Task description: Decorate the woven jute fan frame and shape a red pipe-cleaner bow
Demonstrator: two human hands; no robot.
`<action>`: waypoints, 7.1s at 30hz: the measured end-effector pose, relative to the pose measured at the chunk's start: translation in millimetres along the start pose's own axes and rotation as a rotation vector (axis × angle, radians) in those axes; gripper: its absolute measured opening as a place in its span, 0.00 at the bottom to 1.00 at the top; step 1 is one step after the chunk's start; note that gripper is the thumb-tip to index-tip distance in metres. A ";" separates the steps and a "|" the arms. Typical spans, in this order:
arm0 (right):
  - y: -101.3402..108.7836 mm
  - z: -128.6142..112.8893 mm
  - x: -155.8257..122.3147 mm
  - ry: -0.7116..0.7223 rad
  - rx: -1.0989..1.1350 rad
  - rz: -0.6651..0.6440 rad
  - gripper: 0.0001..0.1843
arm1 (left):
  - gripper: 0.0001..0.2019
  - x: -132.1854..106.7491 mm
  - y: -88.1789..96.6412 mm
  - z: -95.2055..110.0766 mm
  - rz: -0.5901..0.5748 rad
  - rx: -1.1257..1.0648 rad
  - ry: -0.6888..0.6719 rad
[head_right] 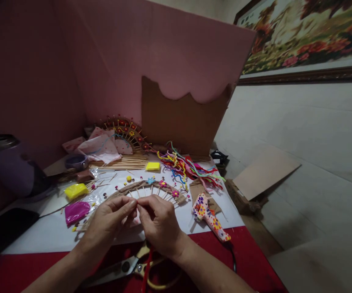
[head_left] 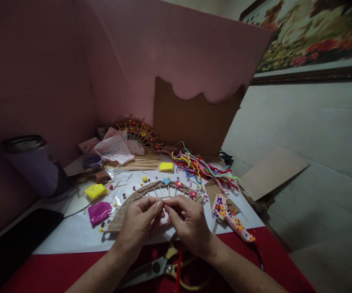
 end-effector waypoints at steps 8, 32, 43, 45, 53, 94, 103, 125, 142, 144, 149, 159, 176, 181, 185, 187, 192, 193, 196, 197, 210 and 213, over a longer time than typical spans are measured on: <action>2.8 -4.9 4.6 0.094 0.017 -0.015 0.06 | 0.15 0.6 -0.9 3.0 0.031 -0.018 0.036; 6.5 0.6 11.0 0.211 -0.026 -0.143 0.10 | 0.15 -8.6 -0.6 20.4 -0.008 0.191 -0.040; 6.8 -0.5 11.7 0.279 0.029 -0.237 0.09 | 0.17 -2.3 6.9 17.8 -0.149 0.279 0.005; 8.6 -1.2 13.9 0.281 0.048 -0.230 0.09 | 0.17 -0.5 8.7 15.5 -0.173 0.230 0.037; 14.0 3.0 15.5 0.320 -0.015 -0.189 0.11 | 0.14 -3.2 5.2 14.9 -0.252 0.027 0.217; 12.0 -16.8 4.6 0.108 0.112 -0.043 0.12 | 0.15 -15.6 -0.3 19.3 -0.111 0.195 -0.140; 12.9 -13.3 5.8 0.183 0.114 -0.071 0.14 | 0.16 -14.8 -1.7 21.8 -0.112 0.222 -0.159; 11.7 -17.2 1.3 0.545 -0.215 -0.042 0.12 | 0.17 -16.6 -3.4 30.9 -0.177 0.292 -0.196; 9.1 -3.3 0.3 0.380 -0.285 -0.117 0.14 | 0.07 -16.6 7.7 33.9 0.023 0.452 -0.802; 9.2 -5.0 0.5 0.387 -0.296 -0.132 0.14 | 0.11 -18.6 4.2 33.1 -0.079 0.526 -0.843; 8.5 -7.0 0.1 0.371 -0.212 -0.120 0.14 | 0.09 -20.4 0.0 33.0 -0.051 0.546 -0.798; 11.2 -8.6 3.3 0.130 -0.015 -0.055 0.10 | 0.06 -22.4 -1.6 25.7 -0.005 0.226 -0.381; 11.1 -4.9 7.1 0.350 0.057 -0.161 0.12 | 0.05 -22.5 0.0 22.6 -0.101 0.230 -0.362; 12.3 -8.1 10.5 0.513 -0.070 -0.269 0.08 | 0.04 -24.7 -1.9 27.5 -0.128 0.312 -0.444; 11.6 -9.4 10.6 0.480 -0.043 -0.262 0.10 | 0.04 -24.7 -1.4 28.7 -0.128 0.283 -0.380; 11.7 -7.2 10.6 0.321 0.047 -0.178 0.11 | 0.06 -23.8 -0.5 28.2 -0.110 0.211 -0.300; 8.3 0.8 6.9 -0.118 0.191 -0.074 0.08 | 0.09 -21.4 1.4 29.4 -0.043 0.092 -0.255; 7.0 0.5 6.1 -0.152 0.206 -0.090 0.09 | 0.09 -20.7 1.6 29.8 -0.032 0.083 -0.265; 4.6 -3.3 4.9 -0.109 0.182 -0.105 0.07 | 0.08 -18.9 1.2 30.0 -0.005 0.067 -0.297; 4.4 -4.8 4.8 -0.069 0.165 -0.085 0.05 | 0.07 -18.8 0.5 30.0 -0.001 0.070 -0.313; 9.9 -6.5 9.3 -0.138 0.255 -0.014 0.05 | 0.11 -15.6 12.2 30.3 0.083 0.575 -0.954; 7.4 0.7 7.3 -0.369 0.413 -0.063 0.07 | 0.06 -16.9 12.4 38.3 0.233 0.807 -1.223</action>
Point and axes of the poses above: each hand's wrist, its own x-axis towards the middle knuckle, its own y-axis out of the back of the hand, z = x × y, the point moved 3 cm from there along x, towards the middle knuckle, and after that the axes turned 14 degrees about z, right-handed, at the moved point
